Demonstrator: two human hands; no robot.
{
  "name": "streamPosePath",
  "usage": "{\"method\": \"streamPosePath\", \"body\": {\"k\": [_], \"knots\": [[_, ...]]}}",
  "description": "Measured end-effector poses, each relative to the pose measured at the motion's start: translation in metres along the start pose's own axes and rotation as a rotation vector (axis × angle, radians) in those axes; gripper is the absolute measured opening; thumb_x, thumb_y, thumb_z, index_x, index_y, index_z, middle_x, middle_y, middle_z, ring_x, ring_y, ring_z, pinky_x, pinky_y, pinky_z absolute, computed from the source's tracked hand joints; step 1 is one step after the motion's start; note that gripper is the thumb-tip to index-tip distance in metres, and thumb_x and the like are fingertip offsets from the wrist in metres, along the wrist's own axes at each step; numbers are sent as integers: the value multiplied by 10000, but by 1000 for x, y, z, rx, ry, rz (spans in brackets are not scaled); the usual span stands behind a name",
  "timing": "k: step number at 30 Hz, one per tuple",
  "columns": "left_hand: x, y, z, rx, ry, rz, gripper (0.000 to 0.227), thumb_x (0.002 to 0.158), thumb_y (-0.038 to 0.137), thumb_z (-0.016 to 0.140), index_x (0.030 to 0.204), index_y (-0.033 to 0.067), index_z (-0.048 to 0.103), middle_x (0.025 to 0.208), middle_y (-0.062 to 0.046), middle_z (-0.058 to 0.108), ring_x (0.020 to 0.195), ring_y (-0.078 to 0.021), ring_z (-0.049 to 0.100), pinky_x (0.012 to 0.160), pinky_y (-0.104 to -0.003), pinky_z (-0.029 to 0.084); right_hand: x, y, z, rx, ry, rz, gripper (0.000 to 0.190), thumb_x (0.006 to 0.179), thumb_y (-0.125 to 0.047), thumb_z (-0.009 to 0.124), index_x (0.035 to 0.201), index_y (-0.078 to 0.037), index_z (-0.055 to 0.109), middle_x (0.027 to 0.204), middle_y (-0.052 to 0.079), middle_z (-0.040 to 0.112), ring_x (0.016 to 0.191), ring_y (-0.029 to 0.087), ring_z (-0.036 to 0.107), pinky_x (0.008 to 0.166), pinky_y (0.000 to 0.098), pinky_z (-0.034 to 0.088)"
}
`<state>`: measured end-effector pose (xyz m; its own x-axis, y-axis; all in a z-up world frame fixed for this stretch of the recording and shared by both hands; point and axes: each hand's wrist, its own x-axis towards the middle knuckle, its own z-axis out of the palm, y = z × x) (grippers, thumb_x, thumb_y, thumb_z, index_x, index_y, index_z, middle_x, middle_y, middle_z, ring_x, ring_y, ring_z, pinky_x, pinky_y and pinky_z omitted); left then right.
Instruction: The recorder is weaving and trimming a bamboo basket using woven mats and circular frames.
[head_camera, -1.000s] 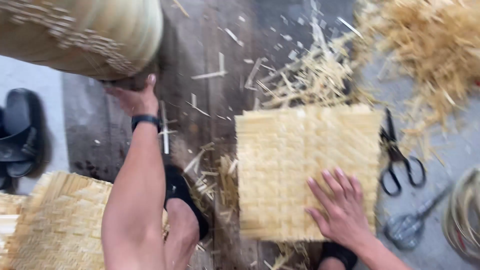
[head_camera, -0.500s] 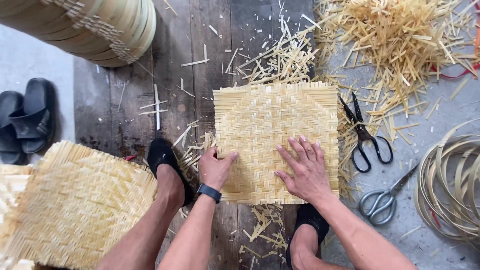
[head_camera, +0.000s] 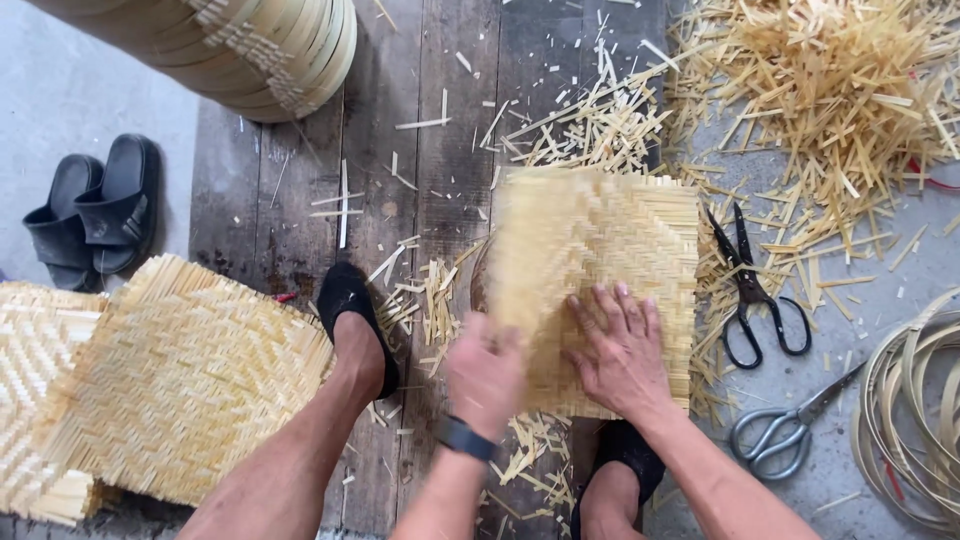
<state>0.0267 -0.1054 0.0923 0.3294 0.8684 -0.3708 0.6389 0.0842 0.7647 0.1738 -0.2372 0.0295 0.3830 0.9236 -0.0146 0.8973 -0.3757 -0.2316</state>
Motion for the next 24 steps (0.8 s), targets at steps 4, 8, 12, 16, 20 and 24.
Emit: {"method": "streamPosePath", "body": {"k": [4,8,12,16,20,24], "knots": [[93,-105,-3,111,-19,-3,365,783,271,871,738,28,603,672,-74,667,605,-208,589,592,-363,503,2,-10,4,-22,-37,20,710,871,-511,636,1487,-205,461,1537,151,364,1458,383,265,1177,600,155],[116,-125,-7,111,-124,59,375,669,331,905,780,35,704,623,-57,656,551,-159,542,549,-371,459,0,-14,4,-13,-75,59,730,856,-514,662,1489,-202,475,1552,148,366,1479,369,238,1189,595,129],[126,-142,-12,317,-87,103,564,682,432,944,614,-8,598,526,-54,476,527,-150,358,490,-372,356,-9,-7,11,40,26,29,750,840,-501,702,1488,-189,490,1571,157,380,1494,367,261,1208,578,160],[120,-134,-6,134,-120,48,496,689,372,954,670,-26,659,607,8,542,558,-88,399,493,-305,371,-24,31,-15,176,85,16,734,889,-457,742,1525,-173,509,1558,147,461,1492,332,338,1227,529,233],[127,-139,-7,21,-118,8,423,703,307,943,805,-40,723,663,27,614,569,-67,476,501,-245,401,-91,143,-99,59,510,314,540,823,-221,820,1288,-24,630,1260,171,631,1255,332,560,1105,427,453],[132,-151,-4,114,-105,-61,476,738,311,962,874,-88,742,679,-42,588,584,-111,466,516,-264,385,-244,278,-170,-682,90,840,561,865,-492,760,1302,-144,711,1407,182,594,1387,352,474,1175,540,274]]}}
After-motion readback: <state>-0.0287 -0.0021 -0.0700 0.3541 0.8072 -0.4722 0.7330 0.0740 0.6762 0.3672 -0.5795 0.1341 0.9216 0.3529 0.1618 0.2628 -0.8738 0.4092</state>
